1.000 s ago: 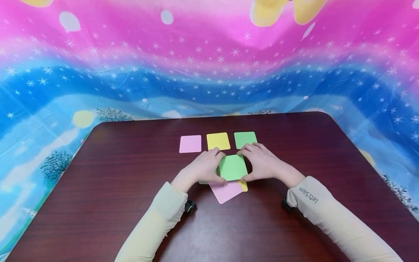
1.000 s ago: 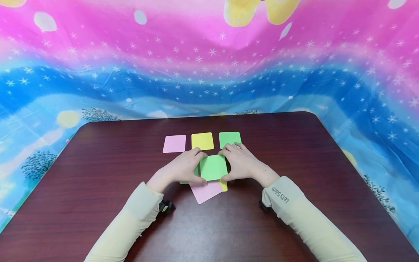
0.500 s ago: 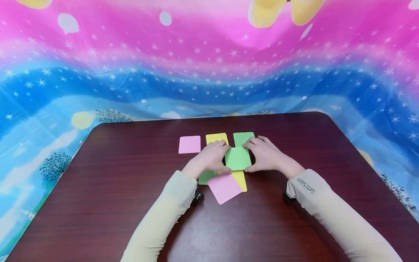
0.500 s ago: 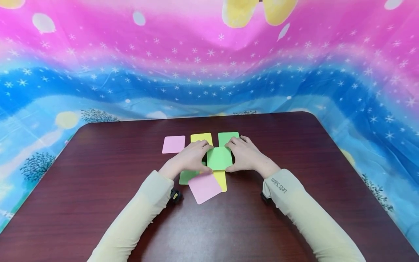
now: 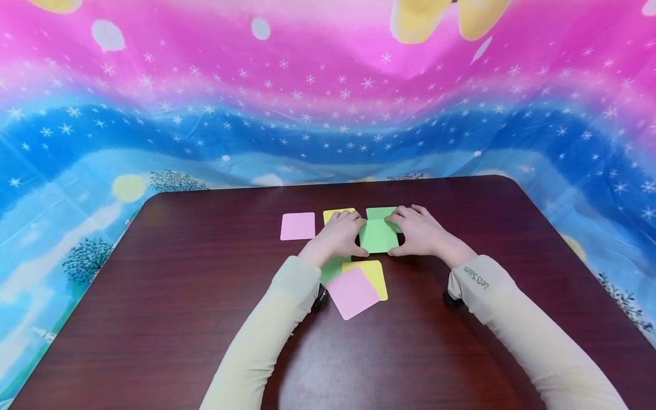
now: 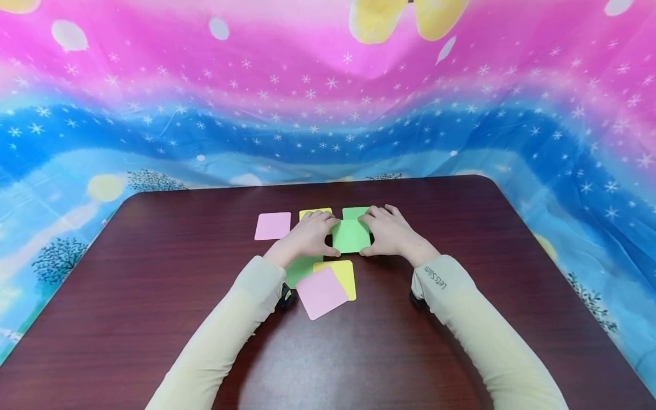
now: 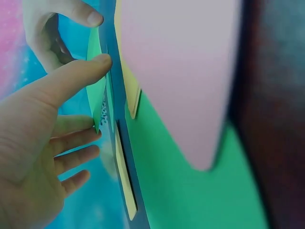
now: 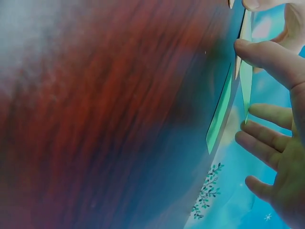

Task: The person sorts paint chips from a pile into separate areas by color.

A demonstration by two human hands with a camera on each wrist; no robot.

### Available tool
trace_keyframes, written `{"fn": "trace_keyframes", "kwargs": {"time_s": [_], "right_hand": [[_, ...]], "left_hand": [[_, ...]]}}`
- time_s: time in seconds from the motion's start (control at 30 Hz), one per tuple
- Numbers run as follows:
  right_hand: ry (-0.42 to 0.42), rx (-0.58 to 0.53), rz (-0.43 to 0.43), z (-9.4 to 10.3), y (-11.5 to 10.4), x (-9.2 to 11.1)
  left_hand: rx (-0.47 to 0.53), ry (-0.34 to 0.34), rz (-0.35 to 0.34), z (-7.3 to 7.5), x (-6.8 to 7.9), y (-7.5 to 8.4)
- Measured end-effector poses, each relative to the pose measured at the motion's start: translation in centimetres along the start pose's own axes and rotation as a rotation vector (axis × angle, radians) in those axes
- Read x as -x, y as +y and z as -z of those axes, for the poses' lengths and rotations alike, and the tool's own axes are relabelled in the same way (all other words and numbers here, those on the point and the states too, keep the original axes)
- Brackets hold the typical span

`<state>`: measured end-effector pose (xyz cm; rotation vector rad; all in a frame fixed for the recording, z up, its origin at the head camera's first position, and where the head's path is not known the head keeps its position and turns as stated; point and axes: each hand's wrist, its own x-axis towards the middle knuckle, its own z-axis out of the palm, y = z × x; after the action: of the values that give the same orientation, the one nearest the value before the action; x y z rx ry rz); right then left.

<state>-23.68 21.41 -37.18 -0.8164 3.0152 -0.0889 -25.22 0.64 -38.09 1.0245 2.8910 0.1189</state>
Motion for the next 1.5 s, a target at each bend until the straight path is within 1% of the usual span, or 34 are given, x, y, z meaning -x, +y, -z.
{"fn": "trace_keyframes", "kwargs": {"time_s": [0.13, 0.3, 0.5, 0.6, 0.83, 0.93, 1.07, 1.23, 1.5], "right_hand": [[-0.001, 0.003, -0.013, 0.1, 0.5, -0.3], [-0.001, 0.003, -0.039, 0.0, 1.0, -0.7], [-0.008, -0.001, -0.061, -0.2, 1.5, -1.0], [-0.013, 0.008, -0.067, -0.3, 1.6, -1.2], [-0.024, 0.006, -0.08, -0.6, 2.2, -1.7], [-0.027, 0.0, -0.097, -0.7, 2.5, -1.9], [-0.046, -0.016, -0.123, -0.7, 2.8, -2.1], [-0.08, -0.028, -0.129, -0.6, 3.1, -2.4], [-0.119, -0.042, -0.152, -0.5, 3.6, -2.8]], "left_hand": [[-0.01, -0.01, 0.005, 0.0, -0.9, -0.2], [-0.027, -0.005, 0.02, -0.2, -1.7, -0.2], [-0.007, -0.019, 0.046, -0.5, -2.1, 0.0], [-0.004, -0.017, 0.047, -0.6, -2.4, 0.0], [-0.029, -0.041, 0.049, -0.3, -3.2, -0.1], [-0.015, -0.046, 0.058, -0.1, -3.5, -0.1], [0.011, -0.058, 0.072, 0.1, -4.0, 0.0], [-0.01, -0.086, 0.077, 0.1, -4.5, 0.0], [0.011, -0.091, 0.078, 0.4, -5.2, 0.0]]}}
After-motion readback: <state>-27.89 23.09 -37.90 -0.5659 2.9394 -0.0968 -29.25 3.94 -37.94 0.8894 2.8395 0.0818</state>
